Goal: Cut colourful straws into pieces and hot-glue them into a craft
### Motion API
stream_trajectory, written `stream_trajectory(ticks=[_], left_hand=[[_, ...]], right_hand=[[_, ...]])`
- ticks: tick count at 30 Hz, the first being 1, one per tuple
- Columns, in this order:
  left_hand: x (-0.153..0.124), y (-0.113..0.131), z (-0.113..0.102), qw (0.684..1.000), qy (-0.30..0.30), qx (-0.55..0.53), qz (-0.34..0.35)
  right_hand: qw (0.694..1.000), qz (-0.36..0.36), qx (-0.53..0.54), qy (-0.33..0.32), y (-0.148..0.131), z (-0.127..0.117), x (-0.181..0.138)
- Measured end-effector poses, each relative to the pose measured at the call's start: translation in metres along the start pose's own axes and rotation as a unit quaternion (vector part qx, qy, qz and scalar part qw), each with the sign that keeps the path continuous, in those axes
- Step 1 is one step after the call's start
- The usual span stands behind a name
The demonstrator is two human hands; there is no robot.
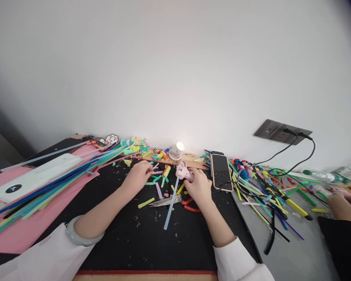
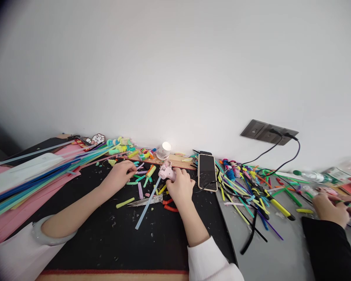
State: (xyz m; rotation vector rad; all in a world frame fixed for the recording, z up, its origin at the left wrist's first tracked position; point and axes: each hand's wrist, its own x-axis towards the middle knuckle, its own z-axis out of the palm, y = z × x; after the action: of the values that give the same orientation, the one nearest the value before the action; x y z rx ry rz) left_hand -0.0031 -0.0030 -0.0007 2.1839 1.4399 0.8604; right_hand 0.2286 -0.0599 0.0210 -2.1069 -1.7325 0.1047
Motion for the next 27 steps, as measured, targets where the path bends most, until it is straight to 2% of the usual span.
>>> stream_trajectory(ticks=[7, 14, 22, 27], left_hand=[[-0.003, 0.006, -0.002, 0.999, 0.012, 0.020, -0.027], [-0.005, 0.019, 0.001, 0.985, 0.039, 0.161, 0.056], [-0.001, 0.027, 0.017, 0.982, 0.011, 0.170, 0.076], [0.002, 0.024, 0.020, 0.991, 0.011, 0.118, 0.062]], right_hand=[[1.000, 0.002, 0.003, -0.003, 0.000, -0.001, 0.000], [1.000, 0.000, 0.022, 0.007, -0.001, -0.001, 0.000], [0.996, -0.038, 0.069, 0.030, -0.006, -0.002, -0.002], [0.994, -0.056, 0.089, 0.042, -0.005, -0.001, -0.002]])
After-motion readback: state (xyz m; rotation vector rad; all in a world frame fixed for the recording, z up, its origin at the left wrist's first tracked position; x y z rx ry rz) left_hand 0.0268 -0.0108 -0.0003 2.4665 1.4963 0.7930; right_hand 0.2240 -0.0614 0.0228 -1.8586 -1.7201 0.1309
